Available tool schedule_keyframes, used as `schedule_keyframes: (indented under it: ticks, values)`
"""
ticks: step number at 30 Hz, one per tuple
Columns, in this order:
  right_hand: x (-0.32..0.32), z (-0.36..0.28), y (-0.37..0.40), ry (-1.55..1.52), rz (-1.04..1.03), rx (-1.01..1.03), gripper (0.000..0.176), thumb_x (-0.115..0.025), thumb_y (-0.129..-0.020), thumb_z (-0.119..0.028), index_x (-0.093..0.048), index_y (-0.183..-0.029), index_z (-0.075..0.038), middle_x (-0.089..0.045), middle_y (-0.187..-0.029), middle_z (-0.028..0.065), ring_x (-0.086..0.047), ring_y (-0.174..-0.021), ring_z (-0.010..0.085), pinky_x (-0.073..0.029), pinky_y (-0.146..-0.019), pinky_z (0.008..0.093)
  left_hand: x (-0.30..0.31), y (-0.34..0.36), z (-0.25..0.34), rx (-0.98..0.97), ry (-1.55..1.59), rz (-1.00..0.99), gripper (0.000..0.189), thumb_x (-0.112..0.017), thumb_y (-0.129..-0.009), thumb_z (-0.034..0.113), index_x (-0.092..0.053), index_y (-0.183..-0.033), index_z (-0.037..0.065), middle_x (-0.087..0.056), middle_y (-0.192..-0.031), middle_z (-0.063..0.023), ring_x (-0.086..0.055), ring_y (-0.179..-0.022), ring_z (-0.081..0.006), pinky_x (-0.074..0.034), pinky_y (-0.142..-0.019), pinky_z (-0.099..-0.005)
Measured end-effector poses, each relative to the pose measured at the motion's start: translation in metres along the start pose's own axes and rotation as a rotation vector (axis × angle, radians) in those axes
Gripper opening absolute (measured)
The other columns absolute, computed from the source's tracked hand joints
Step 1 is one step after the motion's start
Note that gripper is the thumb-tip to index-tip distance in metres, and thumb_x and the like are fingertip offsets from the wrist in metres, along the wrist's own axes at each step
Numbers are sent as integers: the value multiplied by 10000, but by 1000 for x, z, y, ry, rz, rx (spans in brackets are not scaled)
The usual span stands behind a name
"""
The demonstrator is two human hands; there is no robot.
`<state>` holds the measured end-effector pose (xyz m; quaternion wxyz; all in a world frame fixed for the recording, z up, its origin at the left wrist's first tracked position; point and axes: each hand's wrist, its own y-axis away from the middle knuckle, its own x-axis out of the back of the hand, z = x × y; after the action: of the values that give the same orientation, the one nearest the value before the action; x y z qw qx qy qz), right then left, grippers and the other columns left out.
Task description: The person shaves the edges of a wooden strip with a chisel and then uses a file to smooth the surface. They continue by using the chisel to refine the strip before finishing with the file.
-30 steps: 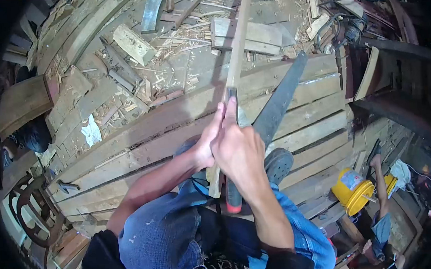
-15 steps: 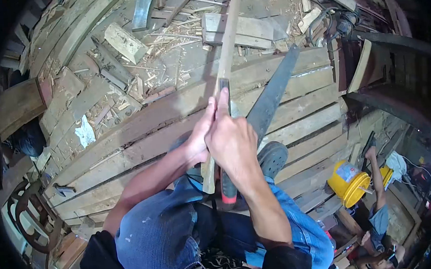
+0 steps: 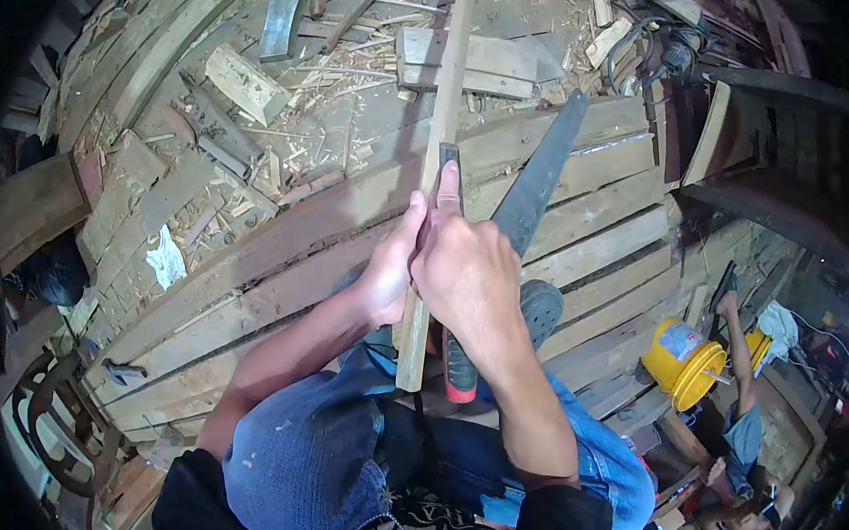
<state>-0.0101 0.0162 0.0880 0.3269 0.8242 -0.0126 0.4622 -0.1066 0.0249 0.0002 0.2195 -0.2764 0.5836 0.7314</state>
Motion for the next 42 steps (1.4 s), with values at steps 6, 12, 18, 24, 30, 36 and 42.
schedule_keyframes:
  ticks: [6,12,18,24,30,36,42]
  values:
    - [8,2,-1,-79,-10,-52,489,-462,-853,-175,-438,-1312,-9,-604,-693,279,-612,-696,446,-495,-685,516,-11,5,-10,-156,-163,46,502,-327,-981,456,-518,-1220,58,-551,-1180,-59,-500,-1086,-123,-354,-968,-294]
    - [13,0,1,-67,39,-10,435,-471,-875,-115,-453,-1292,9,-581,-680,265,-618,-683,405,-488,-667,462,-15,35,-8,-127,-202,-207,502,-176,-987,470,-459,-1019,57,-545,-704,-78,-545,-490,-174,-466,-401,-299]
    - [10,-7,-2,-33,45,44,432,-461,-881,-125,-454,-1292,4,-578,-684,272,-618,-690,408,-485,-677,467,-4,47,-18,-72,-254,-94,473,-185,-993,429,-443,-1028,34,-512,-631,-83,-520,-454,-184,-465,-390,-324]
    - [11,-7,-1,-49,37,-12,432,-458,-884,-124,-452,-1298,-3,-574,-674,278,-619,-685,413,-485,-669,464,-5,39,-25,-288,-220,-193,367,-238,-999,365,-429,-1145,88,-543,-693,-87,-544,-482,-183,-447,-385,-290]
    - [12,-9,2,-154,4,-24,476,-448,-886,-176,-413,-1325,7,-577,-572,247,-620,-605,413,-508,-659,489,-12,45,-19,-178,-120,-154,302,-245,-1010,333,-378,-1109,81,-458,-644,-57,-463,-408,-162,-412,-349,-275]
    - [-1,-7,-3,-134,41,14,490,-458,-862,-148,-408,-1312,39,-582,-598,270,-617,-617,428,-511,-659,494,-12,47,-23,-193,-211,10,241,-265,-1008,305,-377,-1003,92,-417,-580,-21,-413,-369,-135,-377,-330,-273]
    - [2,-12,6,-116,80,58,461,-475,-834,-63,-452,-1281,45,-555,-626,274,-610,-625,414,-485,-610,446,-16,49,-22,-235,-161,50,335,-276,-996,365,-457,-1005,83,-442,-590,-22,-409,-351,-121,-341,-294,-245]
